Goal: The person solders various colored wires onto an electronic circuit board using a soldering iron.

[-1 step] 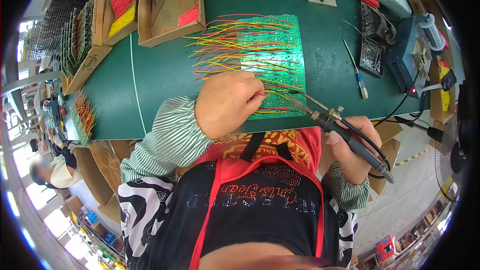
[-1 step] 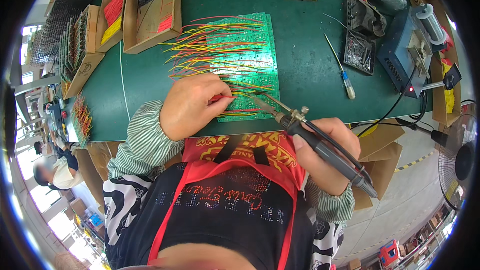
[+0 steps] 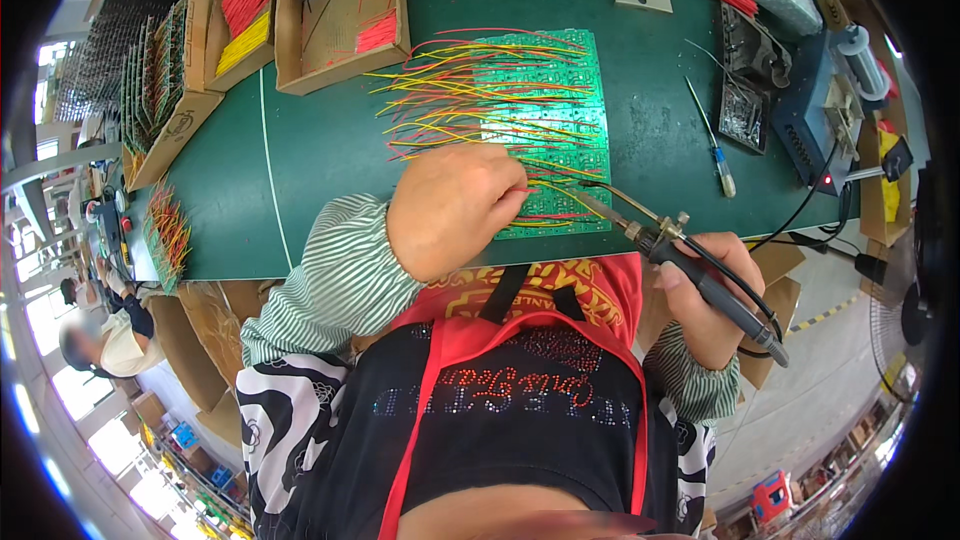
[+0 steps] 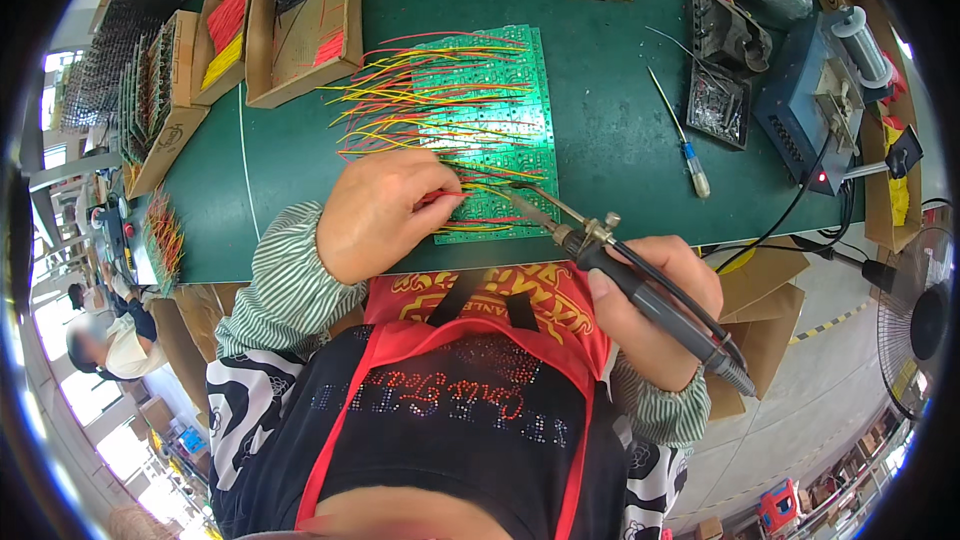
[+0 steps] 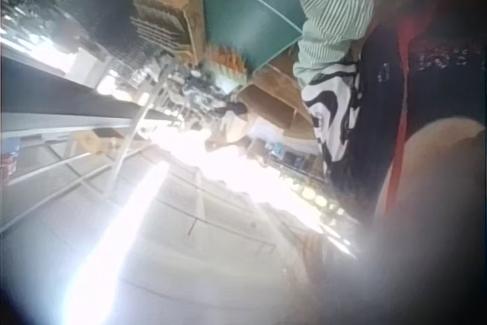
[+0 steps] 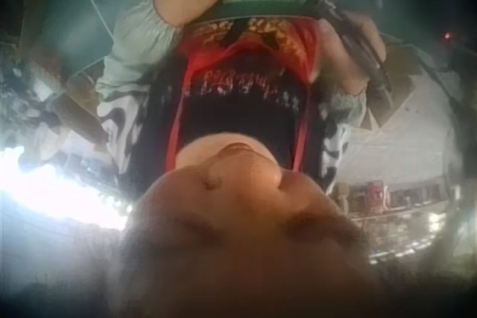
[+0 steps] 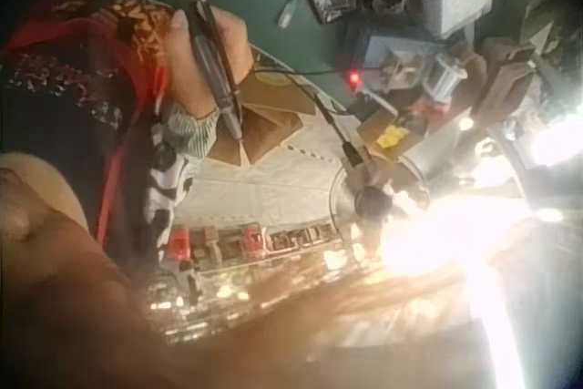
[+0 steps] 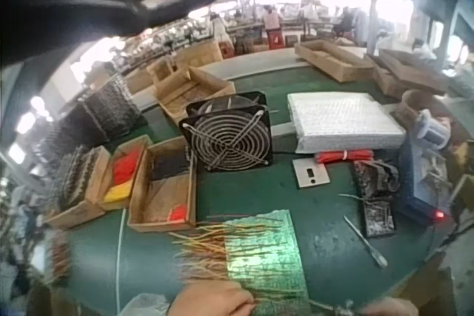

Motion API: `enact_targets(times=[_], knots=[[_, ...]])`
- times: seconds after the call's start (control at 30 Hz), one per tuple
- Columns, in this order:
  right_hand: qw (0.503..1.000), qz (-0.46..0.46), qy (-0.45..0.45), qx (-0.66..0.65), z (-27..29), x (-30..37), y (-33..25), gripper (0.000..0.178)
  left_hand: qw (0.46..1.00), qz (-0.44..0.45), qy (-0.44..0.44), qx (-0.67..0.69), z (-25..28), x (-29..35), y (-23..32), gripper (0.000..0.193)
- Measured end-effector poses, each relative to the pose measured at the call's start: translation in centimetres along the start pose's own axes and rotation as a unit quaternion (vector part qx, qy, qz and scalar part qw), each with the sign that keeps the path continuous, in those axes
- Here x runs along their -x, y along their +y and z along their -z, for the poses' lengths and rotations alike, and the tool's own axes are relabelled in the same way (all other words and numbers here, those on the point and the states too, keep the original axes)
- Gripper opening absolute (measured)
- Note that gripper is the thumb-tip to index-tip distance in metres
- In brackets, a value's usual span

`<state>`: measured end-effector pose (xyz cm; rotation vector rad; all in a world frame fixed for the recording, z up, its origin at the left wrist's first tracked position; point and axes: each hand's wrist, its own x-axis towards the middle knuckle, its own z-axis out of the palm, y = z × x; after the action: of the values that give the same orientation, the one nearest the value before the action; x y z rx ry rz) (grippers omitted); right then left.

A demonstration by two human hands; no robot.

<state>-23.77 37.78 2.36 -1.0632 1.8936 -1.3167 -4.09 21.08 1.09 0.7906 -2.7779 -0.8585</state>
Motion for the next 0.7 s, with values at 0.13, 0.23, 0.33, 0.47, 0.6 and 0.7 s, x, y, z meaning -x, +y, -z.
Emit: enact_targets(times=[0.13, 0.23, 0.33, 0.47, 0.6, 0.7], knots=[[1.000, -0.001, 0.015, 0.003, 0.6, 0.3, 0.5, 0.019, 0.997, 0.007, 0.075, -0.010, 2.6, -0.1, 0.3, 0.007], [1.000, -0.012, 0.022, -0.005, 0.8, 0.4, 0.4, 0.019, 0.996, -0.042, 0.074, -0.002, 2.1, -1.2, 0.9, 0.008], [0.999, -0.022, 0.033, -0.028, 0.7, 0.4, 0.6, 0.019, 0.997, -0.068, 0.032, 0.001, 0.4, -2.3, 1.3, 0.009], [1.000, -0.016, 0.018, -0.008, 0.9, 0.4, 0.8, 0.019, 0.998, -0.066, -0.024, -0.004, -0.7, -2.3, 0.6, 0.011], [0.999, -0.037, -0.006, -0.022, 0.7, 0.3, 1.2, 0.018, 0.999, -0.032, -0.038, 0.008, -1.0, -1.9, 0.6, 0.011], [0.999, -0.042, -0.006, -0.033, 0.4, 0.1, 1.2, 0.018, 0.999, -0.023, -0.029, 0.014, -1.1, -2.0, 0.6, 0.012]])
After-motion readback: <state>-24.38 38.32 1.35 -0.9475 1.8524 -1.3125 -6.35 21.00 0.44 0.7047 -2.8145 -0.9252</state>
